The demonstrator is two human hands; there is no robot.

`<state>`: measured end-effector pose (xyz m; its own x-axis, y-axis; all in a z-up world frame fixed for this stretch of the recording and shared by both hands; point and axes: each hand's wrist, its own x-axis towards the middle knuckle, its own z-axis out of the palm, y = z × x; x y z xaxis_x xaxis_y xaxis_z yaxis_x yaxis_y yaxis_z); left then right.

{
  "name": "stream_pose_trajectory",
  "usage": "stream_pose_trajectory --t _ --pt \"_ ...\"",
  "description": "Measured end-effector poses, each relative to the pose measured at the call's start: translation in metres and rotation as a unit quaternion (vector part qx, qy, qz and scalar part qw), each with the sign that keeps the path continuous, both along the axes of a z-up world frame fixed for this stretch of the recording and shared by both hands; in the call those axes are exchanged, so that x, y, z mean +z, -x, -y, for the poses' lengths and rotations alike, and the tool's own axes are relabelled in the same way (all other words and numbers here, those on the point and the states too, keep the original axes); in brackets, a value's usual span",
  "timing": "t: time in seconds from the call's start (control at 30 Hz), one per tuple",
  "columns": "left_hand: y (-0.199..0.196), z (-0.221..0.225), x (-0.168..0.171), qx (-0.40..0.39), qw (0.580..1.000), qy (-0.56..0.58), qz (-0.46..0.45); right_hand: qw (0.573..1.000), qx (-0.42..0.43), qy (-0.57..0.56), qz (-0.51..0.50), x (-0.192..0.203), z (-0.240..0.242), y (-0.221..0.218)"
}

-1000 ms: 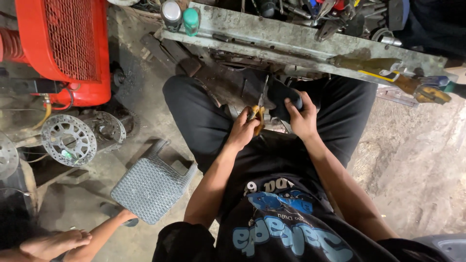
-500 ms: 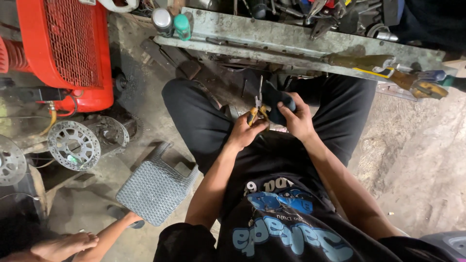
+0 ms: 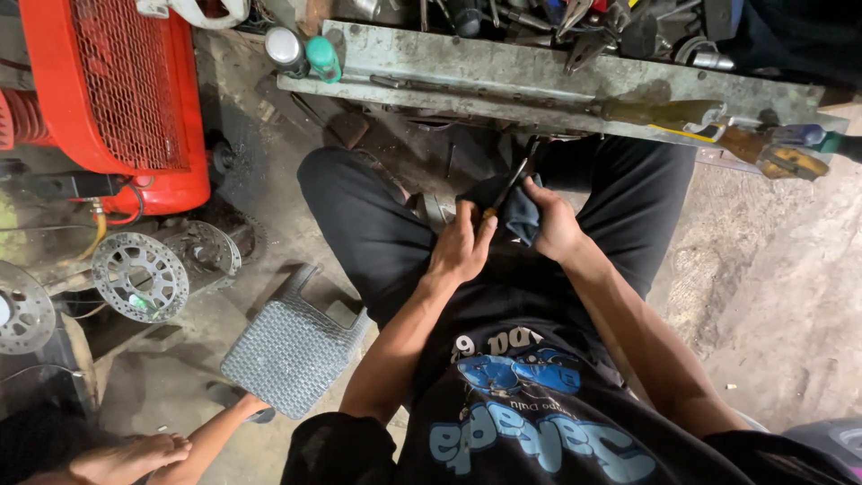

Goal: The person sits on the floor of a repair workshop and repeatedly works the tips of a pair of pliers against a small dark handheld block, repositioning the pliers between passes. A second person is visible nearby but does not handle the pliers or the block.

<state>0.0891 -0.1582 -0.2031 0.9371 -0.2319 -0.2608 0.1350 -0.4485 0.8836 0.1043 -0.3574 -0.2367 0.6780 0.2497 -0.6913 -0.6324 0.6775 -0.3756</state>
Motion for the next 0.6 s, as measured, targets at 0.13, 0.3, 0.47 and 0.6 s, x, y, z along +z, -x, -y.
stream_pose_trajectory --t 0.13,0.3,0.47,0.6 --pt "-0.001 0.004 -0.007 0.006 0.995 -0.083 0.047 0.998 -0.014 -0.055 0.006 -0.005 -0.002 -0.001" --pt "-0.002 0.003 -0.003 0.016 0.985 -0.124 0.121 1.000 0.018 0.008 0.016 -0.007 0.001 0.000" --pt "-0.002 0.004 0.001 -0.028 0.983 -0.153 0.098 0.998 0.009 -0.050 0.024 -0.023 0.011 0.005" --pt "-0.008 0.006 -0.003 0.011 0.976 -0.176 0.128 0.999 0.011 -0.049 0.009 -0.009 0.009 0.001"
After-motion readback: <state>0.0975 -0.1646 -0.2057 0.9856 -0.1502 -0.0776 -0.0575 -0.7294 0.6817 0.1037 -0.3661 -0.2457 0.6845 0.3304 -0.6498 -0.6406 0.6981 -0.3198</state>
